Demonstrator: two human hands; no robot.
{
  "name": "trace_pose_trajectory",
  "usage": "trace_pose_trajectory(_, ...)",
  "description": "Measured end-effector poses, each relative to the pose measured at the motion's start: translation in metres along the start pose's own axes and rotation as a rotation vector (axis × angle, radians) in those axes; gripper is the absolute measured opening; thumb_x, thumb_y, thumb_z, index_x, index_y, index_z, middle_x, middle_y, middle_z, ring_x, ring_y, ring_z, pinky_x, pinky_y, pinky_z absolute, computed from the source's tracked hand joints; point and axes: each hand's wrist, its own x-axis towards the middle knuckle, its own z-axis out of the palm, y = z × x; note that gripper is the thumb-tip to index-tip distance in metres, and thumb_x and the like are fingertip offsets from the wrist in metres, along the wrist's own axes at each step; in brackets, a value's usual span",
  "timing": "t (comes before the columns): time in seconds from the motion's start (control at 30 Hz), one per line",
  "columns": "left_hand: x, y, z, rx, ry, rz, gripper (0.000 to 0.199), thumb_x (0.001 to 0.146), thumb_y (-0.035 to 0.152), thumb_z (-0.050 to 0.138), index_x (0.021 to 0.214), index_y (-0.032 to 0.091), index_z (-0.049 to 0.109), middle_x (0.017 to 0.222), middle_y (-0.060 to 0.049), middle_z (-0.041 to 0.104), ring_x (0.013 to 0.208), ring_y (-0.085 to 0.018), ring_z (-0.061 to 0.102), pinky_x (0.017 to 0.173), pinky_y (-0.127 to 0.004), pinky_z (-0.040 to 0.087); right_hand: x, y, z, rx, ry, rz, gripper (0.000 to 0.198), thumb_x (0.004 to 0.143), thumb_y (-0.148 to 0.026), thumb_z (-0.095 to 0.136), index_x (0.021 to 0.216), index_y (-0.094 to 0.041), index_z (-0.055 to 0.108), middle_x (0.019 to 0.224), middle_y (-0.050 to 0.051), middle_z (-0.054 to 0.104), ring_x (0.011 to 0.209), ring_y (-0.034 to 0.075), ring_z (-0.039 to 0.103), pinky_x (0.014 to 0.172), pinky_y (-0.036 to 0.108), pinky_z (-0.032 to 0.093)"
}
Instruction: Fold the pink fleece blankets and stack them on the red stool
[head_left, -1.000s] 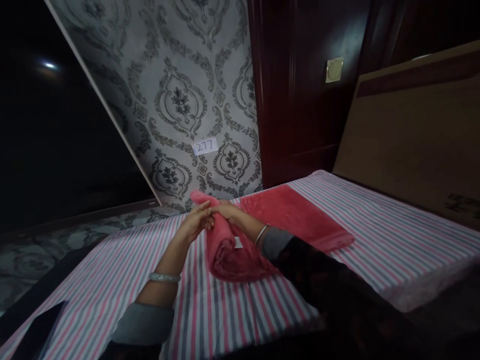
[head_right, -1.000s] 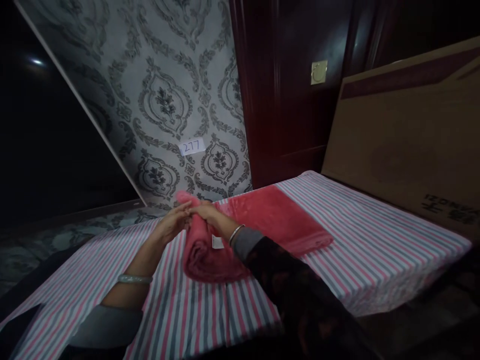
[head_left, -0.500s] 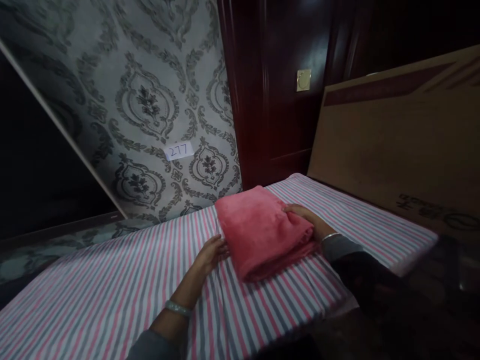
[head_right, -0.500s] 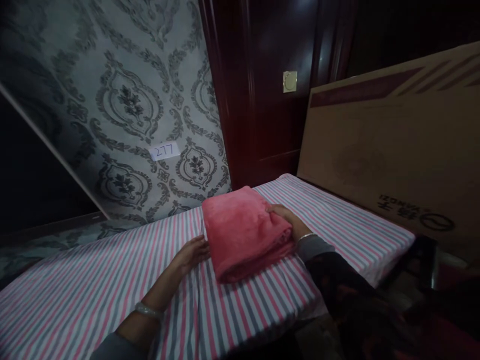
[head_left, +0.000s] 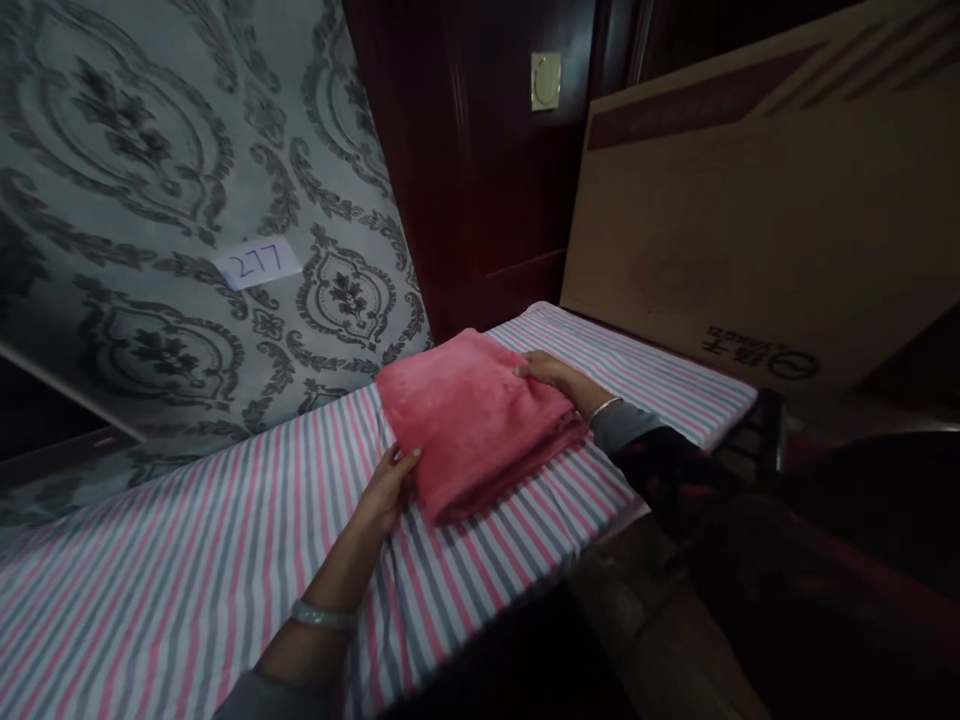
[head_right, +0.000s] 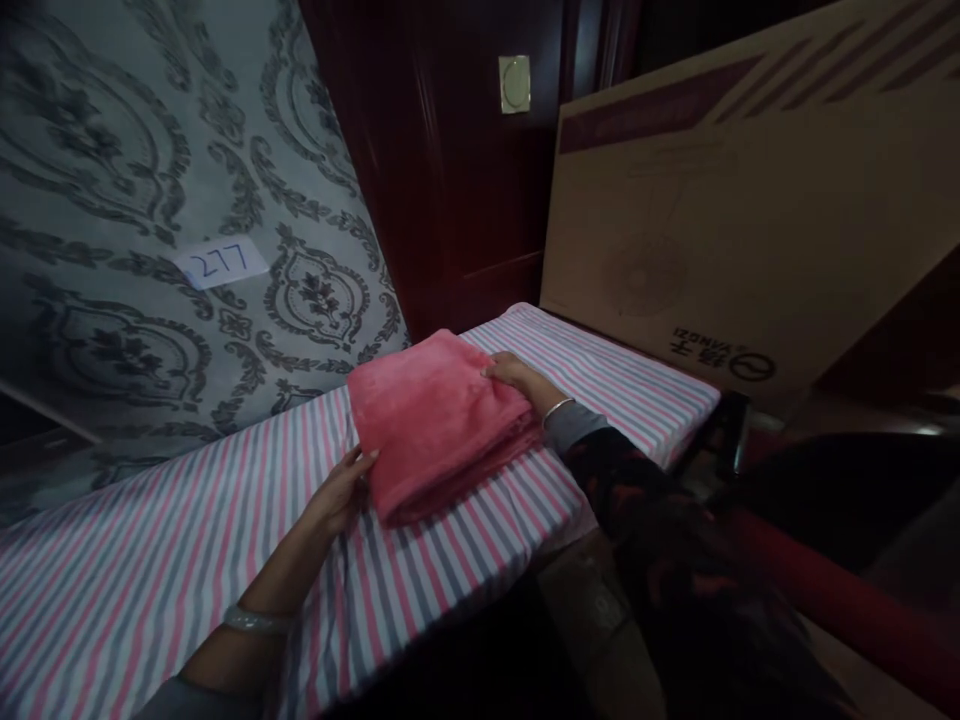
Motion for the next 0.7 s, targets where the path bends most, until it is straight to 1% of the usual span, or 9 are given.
trace_pose_trajectory(0.07, -0.003, -0.001, 0.005, -0.043, 0.03, 0.013, 0.049, 0.076, 0.015, 0.08, 0.121, 0.023, 0.061, 0.101, -0.005, 0.077, 0.07, -0.016, 0.073, 0.06, -0.024, 0.059, 0.002, 0.008, -0.007, -0.059, -0.034, 0.046, 0.013, 0.077, -0.019, 0.071, 0.088, -0.012, 0.071, 0.068, 0.004, 0.07, 0.058, 0.018, 0.062, 0.062, 0.028, 0.052)
trace_pose_trajectory(0.13, -0.007, -0.001, 0.01, -0.089, 0.029, 0.032, 0.046, 0.076, 0.013, 0.079, 0.119, 0.021, 0.063, 0.106, -0.006, 0.077, 0.079, -0.017, 0.075, 0.07, -0.024, 0.061, 0.001, 0.013, -0.014, -0.103, -0.083, 0.07, 0.017, 0.077, -0.023, 0.073, 0.091, -0.012, 0.071, 0.072, 0.004, 0.071, 0.059, 0.017, 0.063, 0.062, 0.027, 0.052)
trace_pose_trajectory(0.2, -0.012, 0.0, 0.014, -0.125, 0.013, 0.04, 0.041, 0.077, 0.011, 0.078, 0.115, 0.02, 0.065, 0.11, -0.008, 0.076, 0.088, -0.018, 0.075, 0.077, -0.025, 0.061, -0.001, 0.015, -0.02, -0.129, -0.127, 0.069, 0.025, 0.077, -0.029, 0.076, 0.097, -0.014, 0.071, 0.081, 0.005, 0.074, 0.065, 0.018, 0.065, 0.065, 0.025, 0.053)
trace_pose_trajectory(0.27, -0.016, 0.0, 0.02, -0.15, 0.008, 0.039, 0.038, 0.078, 0.011, 0.077, 0.113, 0.019, 0.066, 0.112, -0.008, 0.075, 0.094, -0.019, 0.074, 0.082, -0.026, 0.061, -0.005, 0.015, -0.024, -0.148, -0.149, 0.058, 0.036, 0.075, -0.031, 0.078, 0.106, -0.015, 0.07, 0.093, 0.006, 0.075, 0.074, 0.019, 0.068, 0.069, 0.025, 0.054)
trace_pose_trajectory(0.33, -0.017, -0.003, 0.025, -0.169, 0.012, 0.065, 0.04, 0.078, 0.012, 0.077, 0.115, 0.02, 0.065, 0.114, -0.008, 0.075, 0.098, -0.02, 0.074, 0.087, -0.028, 0.06, -0.009, 0.016, -0.026, -0.173, -0.133, 0.046, 0.045, 0.074, -0.029, 0.078, 0.116, -0.017, 0.067, 0.104, 0.007, 0.075, 0.082, 0.02, 0.069, 0.073, 0.025, 0.054)
trace_pose_trajectory(0.4, -0.016, -0.007, 0.029, -0.169, 0.033, 0.099, 0.046, 0.077, 0.013, 0.078, 0.12, 0.022, 0.062, 0.114, -0.007, 0.074, 0.098, -0.02, 0.073, 0.089, -0.03, 0.06, -0.012, 0.018, -0.025, -0.212, -0.091, 0.04, 0.049, 0.075, -0.025, 0.076, 0.122, -0.016, 0.065, 0.11, 0.009, 0.073, 0.087, 0.02, 0.069, 0.075, 0.025, 0.054)
trace_pose_trajectory(0.57, -0.014, -0.017, 0.03, -0.161, 0.119, 0.111, 0.061, 0.073, 0.014, 0.083, 0.126, 0.024, 0.054, 0.118, -0.008, 0.072, 0.096, -0.019, 0.073, 0.092, -0.033, 0.06, -0.018, 0.027, -0.022, -0.318, 0.011, 0.07, 0.042, 0.075, -0.021, 0.073, 0.116, -0.013, 0.068, 0.112, 0.011, 0.073, 0.096, 0.025, 0.068, 0.081, 0.029, 0.052)
trace_pose_trajectory(0.63, -0.017, -0.018, 0.029, -0.174, 0.117, 0.104, 0.063, 0.072, 0.015, 0.083, 0.127, 0.025, 0.053, 0.121, -0.008, 0.071, 0.098, -0.019, 0.073, 0.093, -0.035, 0.059, -0.023, 0.03, -0.023, -0.329, 0.033, 0.076, 0.045, 0.073, -0.025, 0.076, 0.116, -0.014, 0.069, 0.115, 0.011, 0.072, 0.102, 0.027, 0.067, 0.087, 0.031, 0.051)
trace_pose_trajectory(0.7, -0.023, -0.019, 0.03, -0.182, 0.077, 0.106, 0.062, 0.072, 0.017, 0.083, 0.127, 0.024, 0.054, 0.124, -0.008, 0.07, 0.101, -0.021, 0.072, 0.095, -0.036, 0.059, -0.03, 0.032, -0.025, -0.313, 0.037, 0.078, 0.048, 0.074, -0.031, 0.078, 0.118, -0.015, 0.069, 0.12, 0.011, 0.07, 0.107, 0.028, 0.065, 0.092, 0.032, 0.05)
